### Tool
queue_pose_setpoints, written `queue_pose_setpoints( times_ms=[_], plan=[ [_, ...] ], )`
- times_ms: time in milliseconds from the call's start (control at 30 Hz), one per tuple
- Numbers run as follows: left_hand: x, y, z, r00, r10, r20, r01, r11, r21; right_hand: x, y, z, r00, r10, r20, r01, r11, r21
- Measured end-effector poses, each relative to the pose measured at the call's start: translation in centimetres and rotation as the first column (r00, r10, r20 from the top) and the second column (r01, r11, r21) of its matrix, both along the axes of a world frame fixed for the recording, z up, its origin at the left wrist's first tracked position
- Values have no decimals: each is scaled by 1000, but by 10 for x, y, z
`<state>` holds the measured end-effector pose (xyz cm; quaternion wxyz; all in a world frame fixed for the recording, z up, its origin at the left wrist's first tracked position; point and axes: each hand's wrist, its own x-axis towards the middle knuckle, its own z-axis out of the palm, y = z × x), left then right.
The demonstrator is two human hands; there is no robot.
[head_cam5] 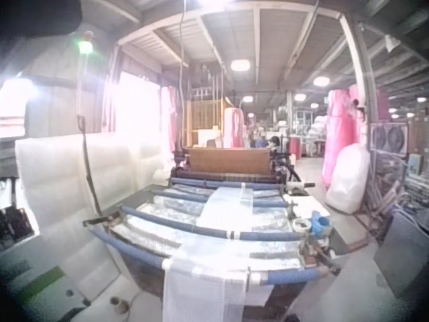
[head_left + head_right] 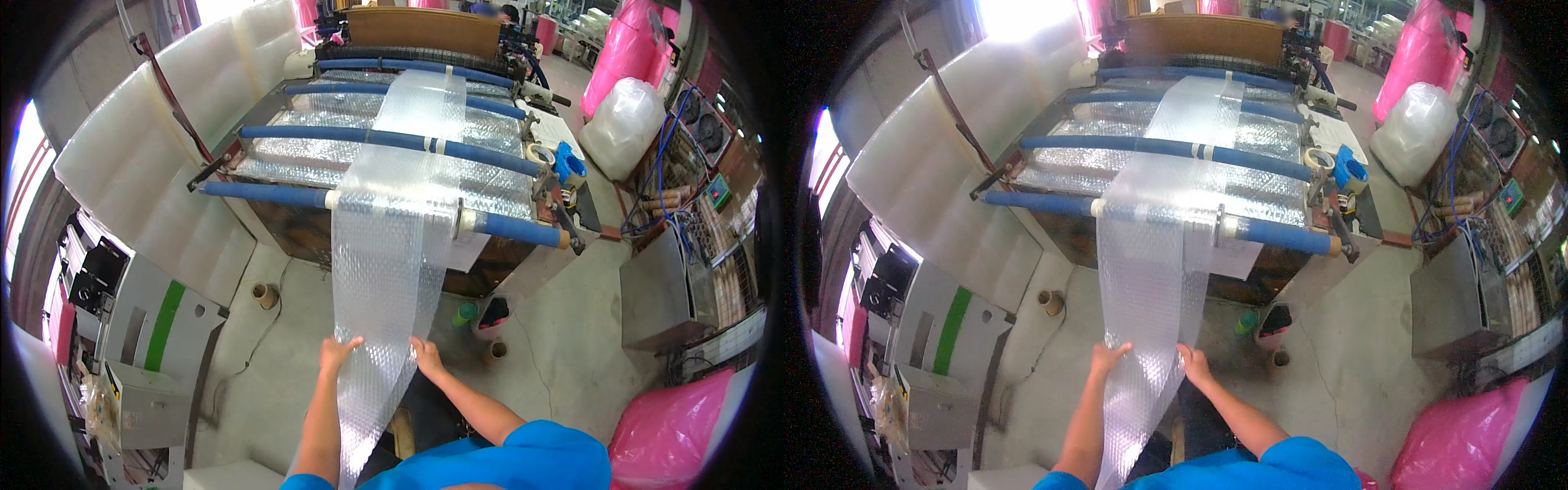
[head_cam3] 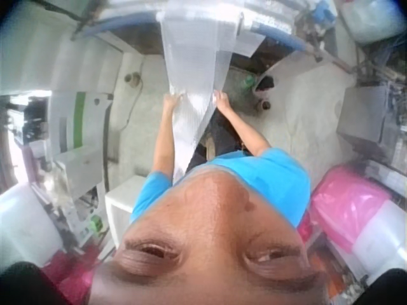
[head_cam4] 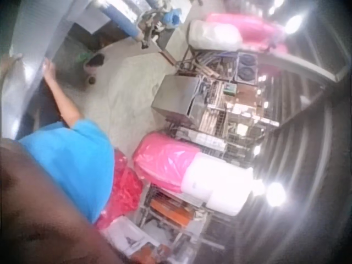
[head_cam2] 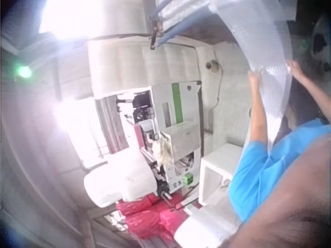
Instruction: The person stands in a factory setting and handles a long sheet of bubble wrap. They pull the material from a roll and guide it through a series of rollers on a machine, smoothing it out with their hands as it moves.
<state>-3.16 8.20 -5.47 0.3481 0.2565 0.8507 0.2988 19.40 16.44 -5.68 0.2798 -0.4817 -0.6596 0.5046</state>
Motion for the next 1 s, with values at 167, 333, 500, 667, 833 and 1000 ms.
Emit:
queue_pose_setpoints(
  times_ms=[167,333,500,667,833,1000],
  plan=[
    [-1,52,49,995,71,-77,-58,986,157,-13,68,-11,995,8,-96,-8,1000,2],
    [-2,89,99,985,94,-147,-59,971,230,-27,109,42,947,12,-321,-12,1000,2],
    [0,103,156,975,153,-161,-95,943,318,-41,122,80,867,-88,-490,85,996,-28],
    [-3,69,161,974,83,-212,-34,973,227,-46,110,114,816,-106,-569,61,993,-99],
    [22,-4,105,994,77,-77,-64,984,166,-32,47,72,905,-152,-399,216,969,122],
    [32,-63,86,989,130,-70,-129,992,15,-7,-50,18,961,-83,-266,61,994,-88]
  ],
)
